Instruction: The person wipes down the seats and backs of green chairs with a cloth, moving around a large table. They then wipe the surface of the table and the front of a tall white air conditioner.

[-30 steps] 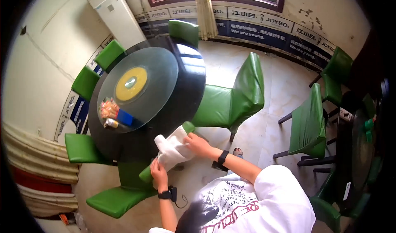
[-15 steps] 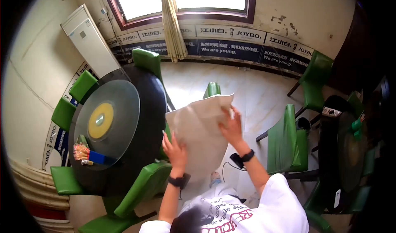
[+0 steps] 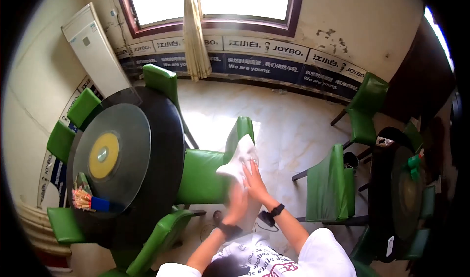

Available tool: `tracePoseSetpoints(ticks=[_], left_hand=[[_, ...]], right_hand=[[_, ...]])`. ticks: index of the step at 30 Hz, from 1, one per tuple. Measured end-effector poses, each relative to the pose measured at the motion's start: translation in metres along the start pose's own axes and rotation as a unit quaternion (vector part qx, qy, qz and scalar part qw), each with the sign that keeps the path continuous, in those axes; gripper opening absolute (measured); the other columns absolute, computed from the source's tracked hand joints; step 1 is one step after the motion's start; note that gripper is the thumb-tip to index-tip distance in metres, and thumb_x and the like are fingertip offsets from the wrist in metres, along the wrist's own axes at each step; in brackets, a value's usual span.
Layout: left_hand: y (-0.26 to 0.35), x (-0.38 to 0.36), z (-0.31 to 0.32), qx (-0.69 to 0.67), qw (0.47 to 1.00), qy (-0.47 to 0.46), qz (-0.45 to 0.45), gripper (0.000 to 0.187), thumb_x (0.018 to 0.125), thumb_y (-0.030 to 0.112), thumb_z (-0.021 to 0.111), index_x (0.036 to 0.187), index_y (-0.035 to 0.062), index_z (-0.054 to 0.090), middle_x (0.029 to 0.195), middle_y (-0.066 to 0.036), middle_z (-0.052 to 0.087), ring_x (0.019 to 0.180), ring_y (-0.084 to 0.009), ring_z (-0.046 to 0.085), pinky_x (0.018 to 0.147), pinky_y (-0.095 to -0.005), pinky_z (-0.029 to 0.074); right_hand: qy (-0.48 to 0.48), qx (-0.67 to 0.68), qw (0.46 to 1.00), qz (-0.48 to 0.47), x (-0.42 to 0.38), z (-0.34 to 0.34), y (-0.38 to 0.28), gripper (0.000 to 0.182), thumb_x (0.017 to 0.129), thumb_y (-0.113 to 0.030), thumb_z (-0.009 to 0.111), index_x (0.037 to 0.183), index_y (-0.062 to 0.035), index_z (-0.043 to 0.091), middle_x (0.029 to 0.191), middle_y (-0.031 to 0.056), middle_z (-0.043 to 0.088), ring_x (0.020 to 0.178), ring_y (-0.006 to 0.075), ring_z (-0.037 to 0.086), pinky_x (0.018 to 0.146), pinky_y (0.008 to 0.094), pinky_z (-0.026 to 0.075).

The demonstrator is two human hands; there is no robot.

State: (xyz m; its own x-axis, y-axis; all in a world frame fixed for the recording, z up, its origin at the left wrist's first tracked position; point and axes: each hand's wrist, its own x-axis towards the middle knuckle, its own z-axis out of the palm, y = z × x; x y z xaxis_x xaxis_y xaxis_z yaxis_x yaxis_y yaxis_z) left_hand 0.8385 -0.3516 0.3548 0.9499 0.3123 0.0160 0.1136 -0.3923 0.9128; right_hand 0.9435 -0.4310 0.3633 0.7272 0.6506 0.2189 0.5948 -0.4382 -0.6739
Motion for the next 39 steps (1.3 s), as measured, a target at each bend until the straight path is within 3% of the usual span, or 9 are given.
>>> tracePoseSetpoints(ticks=[4,6,8,13,16,18,24,36,39], left_hand=[[0.023,0.090,-0.028,-0.121,0.987,-0.106,-0.024,0.063,0.100,0.040,0.023,0.140,-0.0082,0.021,0.144,-0.029,0.025,0.134,-0.0399,0.024,0.111,-0.0408,0.019],[-0.015,0.142,-0.027,0.038,0.983,-0.180,0.011,0.073,0.097,0.053,0.013,0.141,-0.0061,0.018,0.141,-0.029,0.031,0.131,-0.0407,0.030,0.109,-0.0409,0.024],[-0.004,0.158,-0.034,0.049,0.992,-0.068,0.097,0.044,0.094,0.018,0.038,0.131,-0.0059,0.038,0.125,-0.031,0.048,0.114,-0.0435,0.048,0.096,-0.0457,0.039],[0.035,0.129,-0.064,-0.029,0.982,-0.176,0.058,0.059,0.090,0.038,0.050,0.131,-0.0018,0.041,0.127,-0.027,0.048,0.117,-0.0388,0.048,0.096,-0.0430,0.039],[0.000,0.073,-0.038,0.093,0.960,-0.243,0.102,0.093,0.080,0.048,0.060,0.141,-0.0082,0.019,0.144,-0.034,0.018,0.134,-0.0477,0.015,0.111,-0.0508,0.013],[-0.009,0.042,-0.030,0.148,0.941,-0.227,0.204,0.107,0.074,0.042,0.069,0.137,-0.0167,0.005,0.142,-0.040,0.007,0.134,-0.0538,0.006,0.111,-0.0528,0.012],[0.015,0.005,-0.060,0.165,0.912,-0.287,0.241,0.100,0.065,0.027,0.077,0.134,-0.0155,0.018,0.142,-0.038,0.009,0.133,-0.0546,0.010,0.105,-0.0597,0.023],[0.011,0.054,-0.050,0.219,0.955,-0.146,0.134,0.089,0.084,0.040,0.061,0.132,-0.0209,0.017,0.136,-0.042,0.024,0.127,-0.0508,0.030,0.106,-0.0486,0.028],[0.022,0.064,-0.044,0.230,0.965,-0.101,0.069,0.078,0.087,0.039,0.056,0.137,-0.0104,0.022,0.138,-0.034,0.029,0.128,-0.0451,0.032,0.103,-0.0496,0.031]], right_hand=[[-0.009,-0.098,0.995,0.001,0.077,0.003,0.034,0.057,0.086,-0.016,0.053,0.140,-0.0082,0.034,0.145,0.0276,0.020,0.135,0.0439,0.019,0.108,0.0491,0.023],[-0.013,-0.112,0.993,0.021,0.115,0.003,0.046,0.059,0.087,-0.018,0.053,0.141,-0.0090,0.032,0.145,0.0274,0.020,0.135,0.0442,0.020,0.108,0.0497,0.024],[-0.009,-0.115,0.992,0.050,0.142,0.002,0.049,0.064,0.087,-0.023,0.053,0.143,-0.0096,0.025,0.147,0.0271,0.017,0.135,0.0451,0.018,0.109,0.0510,0.022],[0.010,-0.126,0.990,0.062,0.136,0.016,0.065,0.066,0.087,-0.024,0.051,0.144,-0.0053,0.022,0.147,0.0280,0.015,0.136,0.0444,0.016,0.111,0.0496,0.018],[-0.012,-0.089,0.995,0.044,0.073,0.014,0.054,0.063,0.091,-0.019,0.044,0.145,-0.0019,0.015,0.148,0.0265,0.014,0.138,0.0414,0.014,0.113,0.0452,0.014],[-0.039,-0.006,0.997,0.070,0.020,0.015,0.052,0.060,0.094,-0.017,0.038,0.146,-0.0009,0.011,0.150,0.0246,0.012,0.139,0.0382,0.012,0.114,0.0416,0.012],[-0.048,0.269,0.935,0.227,-0.069,0.002,-0.012,0.053,0.099,-0.018,0.024,0.146,-0.0011,0.005,0.152,0.0199,0.009,0.140,0.0314,0.009,0.114,0.0343,0.011],[-0.043,0.025,0.991,0.128,0.141,-0.003,0.046,0.083,0.078,-0.036,0.066,0.146,-0.0269,0.018,0.129,0.0366,0.025,0.120,0.0546,0.034,0.104,0.0478,0.034],[0.016,-0.024,0.993,0.112,0.207,-0.004,0.064,0.077,0.075,-0.033,0.068,0.140,-0.0150,0.032,0.124,0.0349,0.034,0.113,0.0478,0.045,0.098,0.0447,0.041]])
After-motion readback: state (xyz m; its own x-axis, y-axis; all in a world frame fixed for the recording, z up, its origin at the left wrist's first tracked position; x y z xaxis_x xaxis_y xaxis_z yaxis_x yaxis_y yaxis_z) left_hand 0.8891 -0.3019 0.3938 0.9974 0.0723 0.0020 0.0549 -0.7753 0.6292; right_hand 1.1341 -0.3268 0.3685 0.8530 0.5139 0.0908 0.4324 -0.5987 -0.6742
